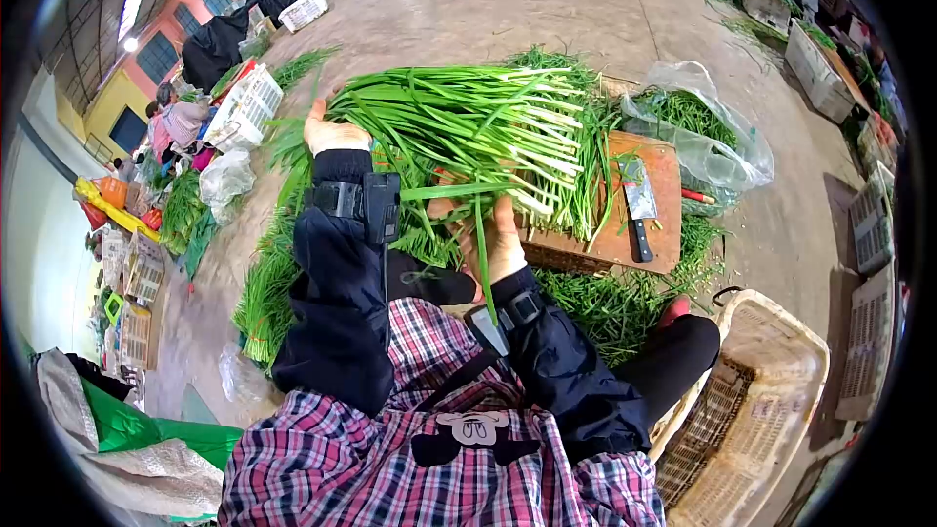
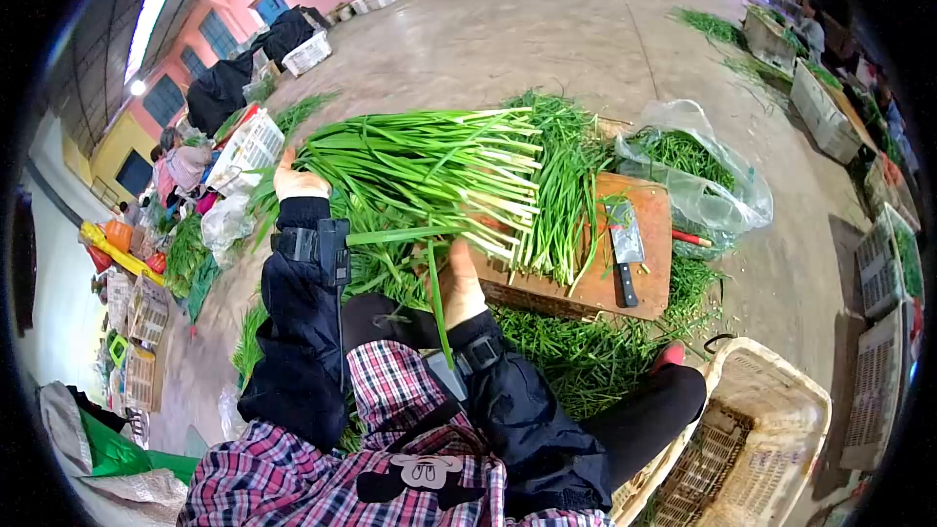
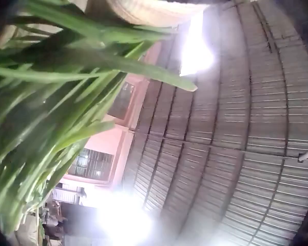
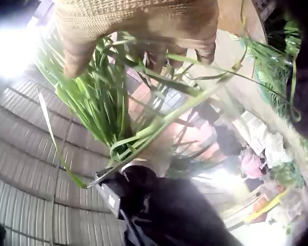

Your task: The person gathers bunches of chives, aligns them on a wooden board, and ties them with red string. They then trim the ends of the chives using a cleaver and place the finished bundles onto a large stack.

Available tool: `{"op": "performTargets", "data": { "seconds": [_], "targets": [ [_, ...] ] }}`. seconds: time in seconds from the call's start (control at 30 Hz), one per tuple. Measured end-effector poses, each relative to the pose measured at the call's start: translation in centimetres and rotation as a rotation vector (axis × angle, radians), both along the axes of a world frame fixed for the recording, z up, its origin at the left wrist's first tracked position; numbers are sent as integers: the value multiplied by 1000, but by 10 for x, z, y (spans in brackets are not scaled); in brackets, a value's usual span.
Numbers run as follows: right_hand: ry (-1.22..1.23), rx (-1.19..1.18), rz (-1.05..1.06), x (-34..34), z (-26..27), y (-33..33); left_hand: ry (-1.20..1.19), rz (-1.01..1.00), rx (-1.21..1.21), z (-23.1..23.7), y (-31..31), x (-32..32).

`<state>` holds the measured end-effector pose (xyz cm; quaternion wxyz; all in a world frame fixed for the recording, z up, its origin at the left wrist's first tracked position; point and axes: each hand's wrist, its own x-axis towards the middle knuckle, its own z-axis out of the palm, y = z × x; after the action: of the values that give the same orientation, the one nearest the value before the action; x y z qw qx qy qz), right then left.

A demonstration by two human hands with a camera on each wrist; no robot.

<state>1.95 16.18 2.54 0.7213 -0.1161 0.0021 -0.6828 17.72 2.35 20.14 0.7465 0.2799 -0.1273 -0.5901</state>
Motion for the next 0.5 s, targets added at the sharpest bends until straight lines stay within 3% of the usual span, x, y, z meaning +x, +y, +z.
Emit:
{"op": "performTargets", "data": {
  "seconds": [0.03, 0.17, 0.2, 0.23, 0.3, 0.4, 0.47, 0.5],
  "targets": [
    [-42, 106, 23, -4, 5, -4, -7, 2, 35, -2, -3, 3],
    [-71, 85, 83, -19, 5, 4, 1, -40, -31, -14, -16, 8],
    [-4, 123, 146, -26, 2, 13, 32, -65, -22, -15, -22, 11],
    [84, 51, 85, -29, -12, 16, 63, -90, -11, -18, -26, 14],
    [429, -203, 161, -53, -19, 33, -2, -143, -50, -13, -16, 2],
    [549, -43, 220, -69, 0, 70, -33, -187, -8, -15, -17, 1],
    [556, -52, 286, -81, -15, 76, -49, -189, -3, -37, -36, 8],
    [545, -30, 363, -92, 6, 85, -37, -171, 32, -43, -40, 6]
  ]
}}
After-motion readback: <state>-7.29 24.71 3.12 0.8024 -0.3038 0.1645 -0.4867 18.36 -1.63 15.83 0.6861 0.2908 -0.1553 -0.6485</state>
